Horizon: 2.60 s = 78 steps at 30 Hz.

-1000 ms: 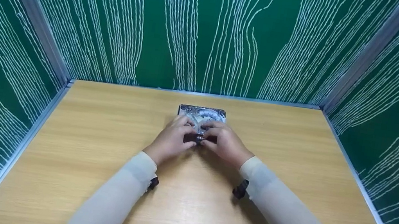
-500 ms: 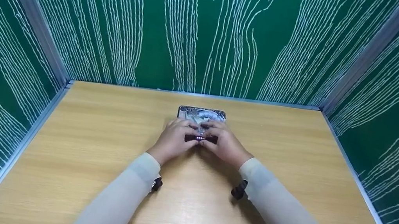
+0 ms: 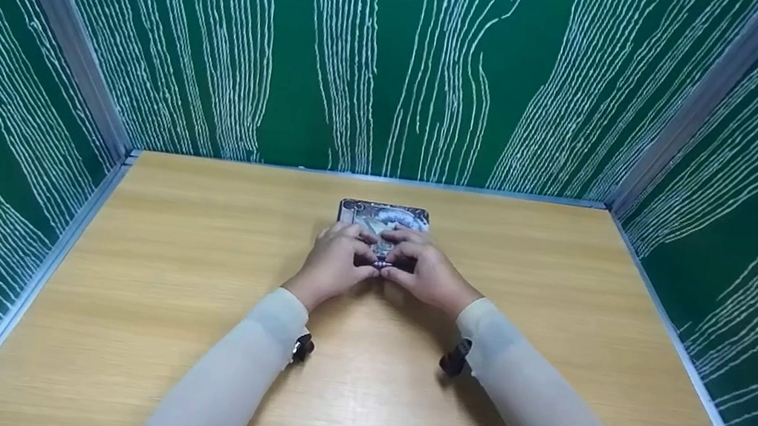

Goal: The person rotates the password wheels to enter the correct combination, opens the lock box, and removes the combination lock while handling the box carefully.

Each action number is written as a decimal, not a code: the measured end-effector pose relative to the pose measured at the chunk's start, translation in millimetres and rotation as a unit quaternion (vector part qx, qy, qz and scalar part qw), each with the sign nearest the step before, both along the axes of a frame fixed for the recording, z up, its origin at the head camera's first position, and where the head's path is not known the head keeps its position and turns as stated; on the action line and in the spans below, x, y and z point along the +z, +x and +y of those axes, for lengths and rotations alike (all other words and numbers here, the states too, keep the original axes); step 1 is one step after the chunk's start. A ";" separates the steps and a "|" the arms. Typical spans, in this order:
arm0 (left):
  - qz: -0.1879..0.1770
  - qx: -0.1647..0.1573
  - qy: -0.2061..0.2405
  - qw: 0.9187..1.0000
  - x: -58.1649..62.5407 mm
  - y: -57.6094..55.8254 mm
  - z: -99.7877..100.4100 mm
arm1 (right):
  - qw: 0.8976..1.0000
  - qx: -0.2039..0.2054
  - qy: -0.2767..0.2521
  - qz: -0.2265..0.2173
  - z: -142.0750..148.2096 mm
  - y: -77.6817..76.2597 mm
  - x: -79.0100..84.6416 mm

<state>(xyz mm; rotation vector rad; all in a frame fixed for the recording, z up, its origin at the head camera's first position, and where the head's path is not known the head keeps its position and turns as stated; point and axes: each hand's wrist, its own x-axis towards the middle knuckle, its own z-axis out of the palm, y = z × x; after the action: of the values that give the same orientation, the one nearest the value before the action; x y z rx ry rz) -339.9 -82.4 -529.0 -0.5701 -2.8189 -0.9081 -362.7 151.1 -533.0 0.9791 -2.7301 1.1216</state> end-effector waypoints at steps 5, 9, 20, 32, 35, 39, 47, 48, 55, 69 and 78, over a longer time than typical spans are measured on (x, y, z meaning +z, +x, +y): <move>0.000 0.001 -0.008 1.000 -2.0 -2.4 -0.7 | 1.000 -0.002 0.010 -0.001 -1.6 -1.1 0.4; -0.007 0.004 0.009 1.000 -3.2 -2.8 -1.3 | 1.000 -0.004 0.012 -0.006 -2.3 -1.3 -0.4; 0.010 -0.006 -0.010 1.000 -3.8 -0.1 -0.1 | 1.000 -0.002 0.010 0.001 -0.7 1.3 -2.0; -0.016 -0.020 0.003 1.000 -2.9 3.0 0.3 | 1.000 0.010 0.023 -0.006 0.9 0.7 1.9; -0.035 -0.020 0.011 0.999 -2.0 2.3 -0.3 | 1.000 0.012 0.021 -0.012 1.4 -0.5 1.9; -0.040 -0.014 0.021 0.999 -1.8 1.3 0.3 | 1.000 0.012 0.019 -0.016 1.3 -1.2 2.9; -0.031 0.000 0.027 0.999 -4.3 -0.8 1.2 | 1.000 0.018 0.016 -0.010 0.5 -2.7 0.3; -0.028 0.000 0.026 0.999 -4.8 -1.2 1.3 | 1.000 0.019 0.014 -0.008 0.8 -2.9 -0.1; -0.024 0.003 0.035 0.999 -8.1 -1.7 -0.2 | 1.000 0.022 0.003 -0.014 1.0 -2.9 -2.2; -0.033 0.006 0.040 0.999 -6.7 -1.8 0.1 | 0.999 0.013 -0.009 -0.030 3.0 -1.8 -3.6; -0.038 -0.005 0.036 0.999 -1.7 -1.0 -1.1 | 1.000 0.015 -0.012 -0.025 2.6 -2.1 -5.3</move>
<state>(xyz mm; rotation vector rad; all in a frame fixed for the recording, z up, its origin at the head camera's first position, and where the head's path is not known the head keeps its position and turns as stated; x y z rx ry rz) -340.8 -83.5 -530.7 -0.5511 -2.8385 -1.0503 -364.8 153.7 -538.3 1.0050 -2.7432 1.1954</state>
